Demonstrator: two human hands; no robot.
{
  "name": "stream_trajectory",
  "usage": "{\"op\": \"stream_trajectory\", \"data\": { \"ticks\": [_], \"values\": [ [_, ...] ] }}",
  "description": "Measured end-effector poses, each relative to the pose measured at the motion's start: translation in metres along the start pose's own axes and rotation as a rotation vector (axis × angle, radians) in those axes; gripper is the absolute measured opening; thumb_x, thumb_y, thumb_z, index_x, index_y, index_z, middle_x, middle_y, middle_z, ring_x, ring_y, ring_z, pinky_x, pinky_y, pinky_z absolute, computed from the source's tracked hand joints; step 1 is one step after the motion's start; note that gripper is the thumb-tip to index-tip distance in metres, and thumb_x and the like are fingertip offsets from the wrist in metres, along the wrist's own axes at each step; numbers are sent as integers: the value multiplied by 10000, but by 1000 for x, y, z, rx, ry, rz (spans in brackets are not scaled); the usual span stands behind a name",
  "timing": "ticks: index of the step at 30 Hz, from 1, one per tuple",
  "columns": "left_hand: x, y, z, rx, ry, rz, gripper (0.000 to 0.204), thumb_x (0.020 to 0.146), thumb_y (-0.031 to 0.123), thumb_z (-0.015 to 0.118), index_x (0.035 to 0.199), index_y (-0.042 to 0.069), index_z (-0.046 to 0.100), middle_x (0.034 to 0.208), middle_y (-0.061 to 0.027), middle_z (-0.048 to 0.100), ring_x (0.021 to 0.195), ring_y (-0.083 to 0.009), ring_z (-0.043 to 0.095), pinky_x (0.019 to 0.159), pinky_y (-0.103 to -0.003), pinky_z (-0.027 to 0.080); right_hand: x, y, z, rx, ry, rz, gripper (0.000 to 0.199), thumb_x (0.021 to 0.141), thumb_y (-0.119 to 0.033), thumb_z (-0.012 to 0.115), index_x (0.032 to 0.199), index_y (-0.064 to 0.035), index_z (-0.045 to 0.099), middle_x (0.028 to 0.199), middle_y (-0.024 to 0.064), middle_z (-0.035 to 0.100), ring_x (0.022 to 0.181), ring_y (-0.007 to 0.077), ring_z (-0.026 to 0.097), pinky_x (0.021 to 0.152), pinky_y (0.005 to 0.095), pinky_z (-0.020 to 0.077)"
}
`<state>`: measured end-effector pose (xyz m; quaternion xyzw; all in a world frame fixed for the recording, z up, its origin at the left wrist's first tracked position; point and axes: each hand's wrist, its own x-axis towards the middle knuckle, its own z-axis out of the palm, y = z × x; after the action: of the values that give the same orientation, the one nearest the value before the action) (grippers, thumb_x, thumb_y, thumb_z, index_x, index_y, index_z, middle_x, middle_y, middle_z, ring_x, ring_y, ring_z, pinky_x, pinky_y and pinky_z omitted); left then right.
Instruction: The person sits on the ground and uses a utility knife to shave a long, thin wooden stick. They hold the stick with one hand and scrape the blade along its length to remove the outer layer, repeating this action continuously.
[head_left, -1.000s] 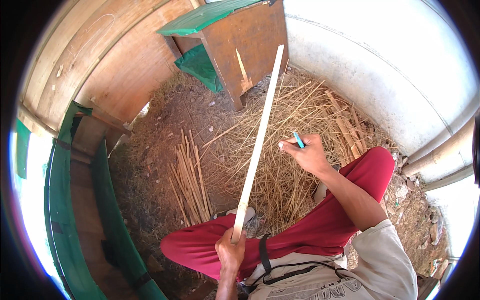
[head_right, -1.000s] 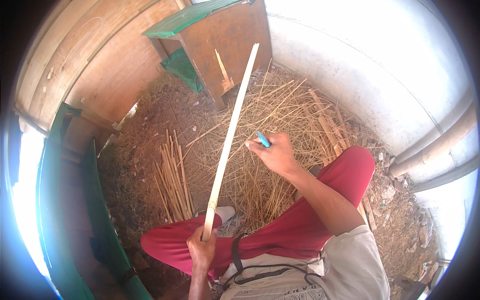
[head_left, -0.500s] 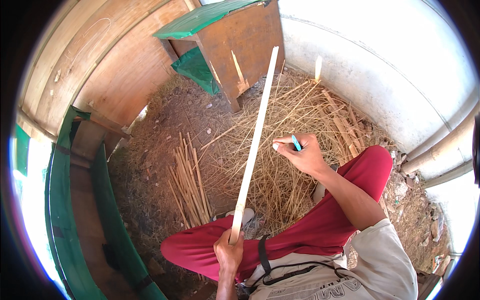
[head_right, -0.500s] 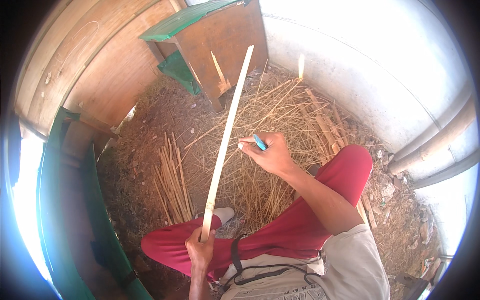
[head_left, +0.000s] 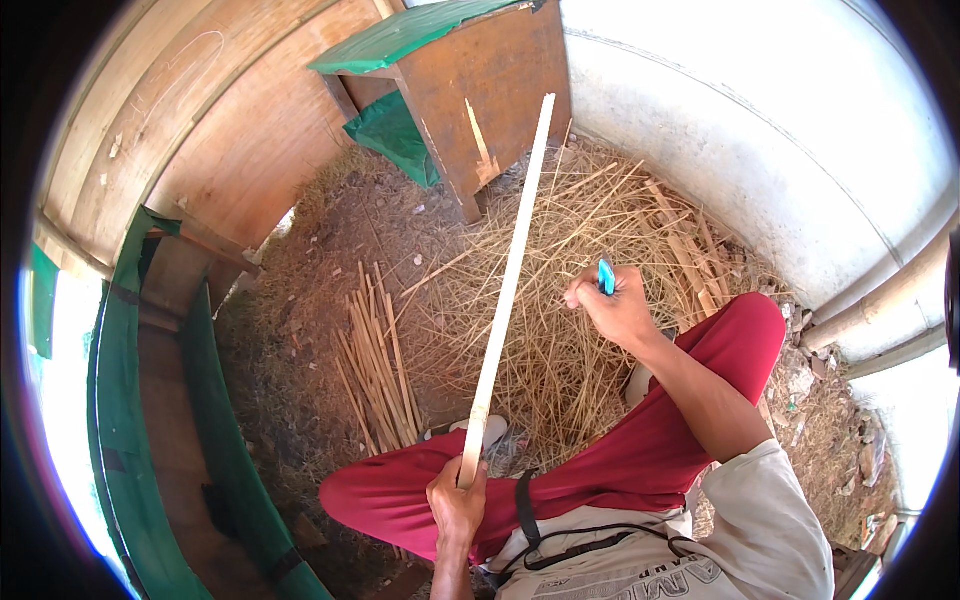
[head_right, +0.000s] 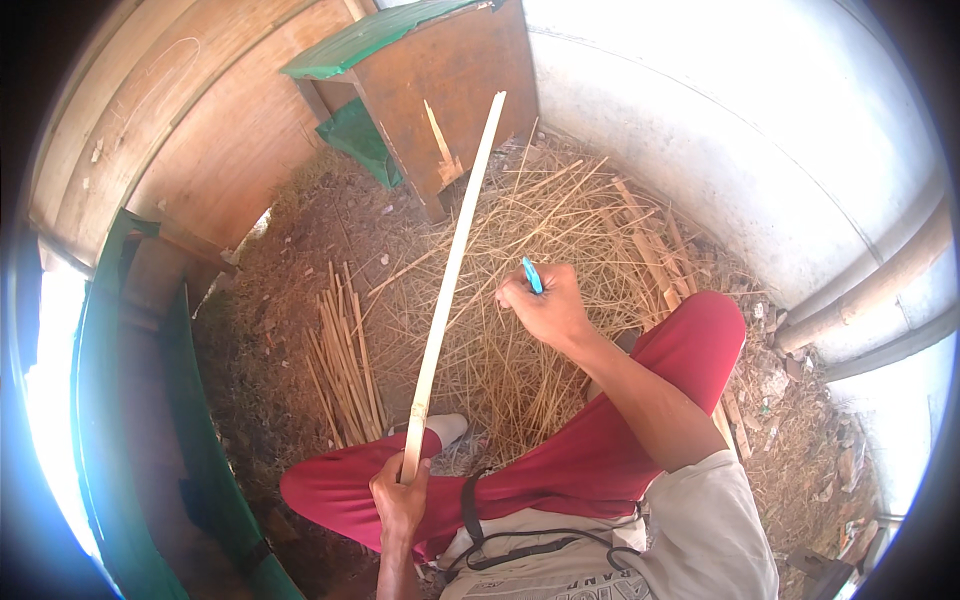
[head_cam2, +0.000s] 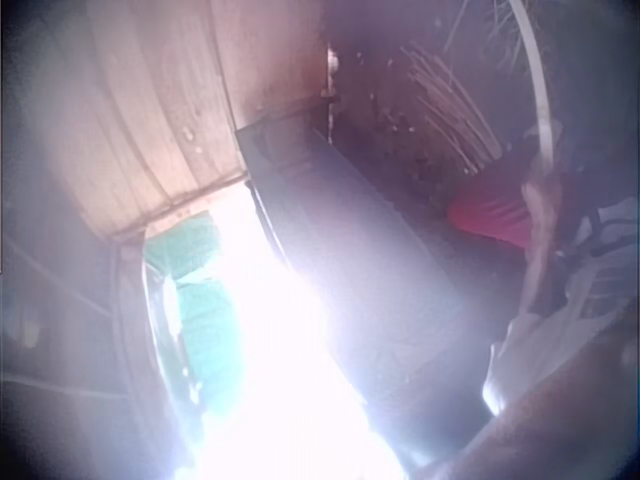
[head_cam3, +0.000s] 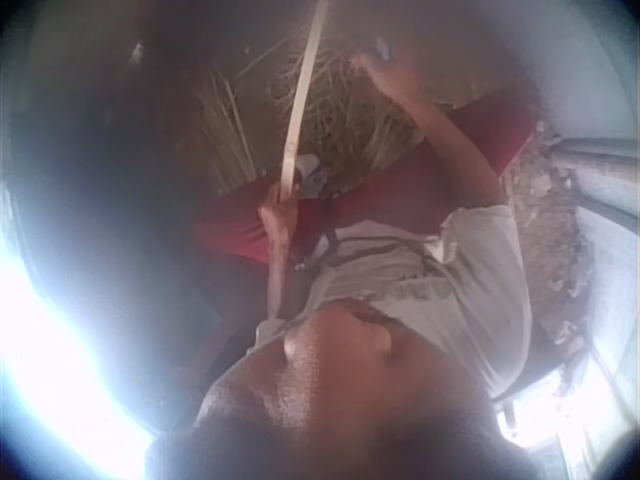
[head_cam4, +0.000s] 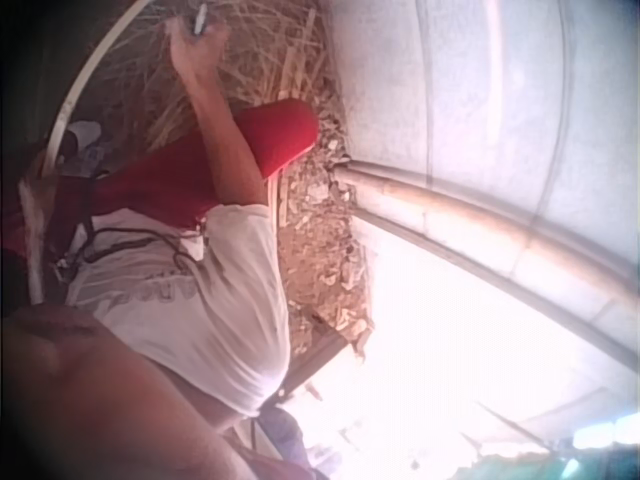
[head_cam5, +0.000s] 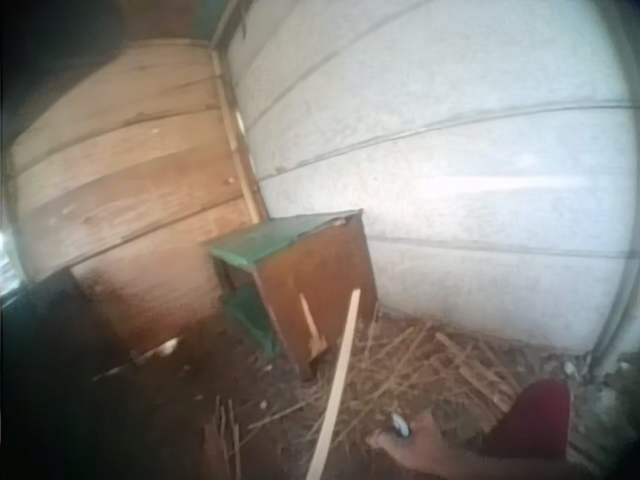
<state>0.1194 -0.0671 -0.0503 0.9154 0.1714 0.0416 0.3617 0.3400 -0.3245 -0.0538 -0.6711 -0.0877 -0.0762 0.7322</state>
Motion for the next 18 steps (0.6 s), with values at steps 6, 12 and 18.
{"op": "stream_trajectory", "data": {
  "ticks": [6, 12, 18],
  "values": [
    [0, -1, 1, 2, -10, -3, 225, 821, 106, 766, 982, -30, 689, 794, -185, 703, 702, -287, 701, 676, -371, 536, 0, 1, -3, 8, 17, 49, 211, 826, -6, 547, 645, 19, 652, 656, 99, 670, 605, 131, 628, 566, 300, 509],
    [0, -1, 2, 4, -18, 1, 227, 822, 111, 766, 980, -33, 689, 794, -188, 703, 697, -285, 699, 669, -371, 536, 1, 5, -3, 42, 14, 11, 198, 824, 30, 508, 713, 32, 672, 677, 93, 678, 563, 111, 581, 525, 278, 475],
    [-1, 0, 2, -5, -9, 0, 225, 821, 108, 767, 975, -36, 690, 792, -189, 703, 697, -285, 698, 666, -373, 535, 1, -13, -1, -67, -11, 126, 203, 872, -4, 575, 978, 23, 746, 787, 81, 742, 502, 26, 487, 449, 210, 374]
  ]
}}
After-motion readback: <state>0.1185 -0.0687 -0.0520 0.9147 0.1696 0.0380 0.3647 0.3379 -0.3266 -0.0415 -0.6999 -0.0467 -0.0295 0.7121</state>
